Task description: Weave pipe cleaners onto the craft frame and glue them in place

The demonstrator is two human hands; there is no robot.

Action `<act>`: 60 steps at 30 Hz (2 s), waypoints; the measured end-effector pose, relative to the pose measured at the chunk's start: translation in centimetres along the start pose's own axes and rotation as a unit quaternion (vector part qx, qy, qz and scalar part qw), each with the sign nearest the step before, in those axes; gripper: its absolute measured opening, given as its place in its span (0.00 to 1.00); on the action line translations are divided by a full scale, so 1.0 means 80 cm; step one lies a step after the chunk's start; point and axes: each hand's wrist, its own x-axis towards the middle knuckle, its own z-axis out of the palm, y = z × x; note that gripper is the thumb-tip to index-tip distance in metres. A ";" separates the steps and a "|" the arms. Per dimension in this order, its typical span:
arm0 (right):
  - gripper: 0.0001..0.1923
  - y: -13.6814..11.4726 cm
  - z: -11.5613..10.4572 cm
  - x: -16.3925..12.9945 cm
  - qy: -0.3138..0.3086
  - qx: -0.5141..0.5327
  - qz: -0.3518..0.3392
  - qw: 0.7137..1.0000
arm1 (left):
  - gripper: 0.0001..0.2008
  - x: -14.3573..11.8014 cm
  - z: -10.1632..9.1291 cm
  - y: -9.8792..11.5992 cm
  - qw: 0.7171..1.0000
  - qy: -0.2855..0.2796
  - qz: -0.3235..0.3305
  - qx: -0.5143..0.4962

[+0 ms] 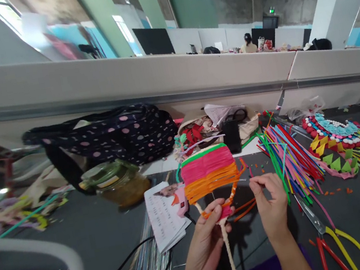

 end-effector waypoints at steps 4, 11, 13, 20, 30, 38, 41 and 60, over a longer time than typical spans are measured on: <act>0.09 -0.001 -0.002 0.000 -0.008 0.010 0.023 1.000 | 0.17 -0.003 0.002 -0.002 0.999 -0.011 0.018 0.036; 0.14 0.002 0.003 -0.003 -0.091 0.048 0.143 0.984 | 0.17 -0.006 0.006 -0.004 0.995 -0.006 0.061 0.077; 0.14 0.003 0.008 -0.005 -0.168 0.090 0.175 0.966 | 0.17 -0.004 0.005 -0.005 0.995 0.000 0.074 0.070; 0.17 0.008 0.026 -0.021 -0.282 0.167 0.260 0.908 | 0.13 0.004 -0.002 -0.009 0.991 0.000 0.120 0.063; 0.15 0.008 0.053 -0.047 -0.249 0.334 0.330 0.847 | 0.17 0.000 0.000 -0.006 0.979 -0.034 0.163 0.121; 0.10 0.009 0.046 -0.041 -0.227 0.394 0.359 0.815 | 0.13 0.002 -0.010 0.014 0.961 0.025 0.257 0.097; 0.10 0.010 0.046 -0.041 -0.228 0.394 0.365 0.812 | 0.13 0.005 -0.016 0.023 0.956 0.063 0.275 0.079; 0.11 0.015 0.055 -0.055 -0.259 0.359 0.344 0.828 | 0.12 -0.002 -0.013 0.033 0.973 0.060 0.222 -0.033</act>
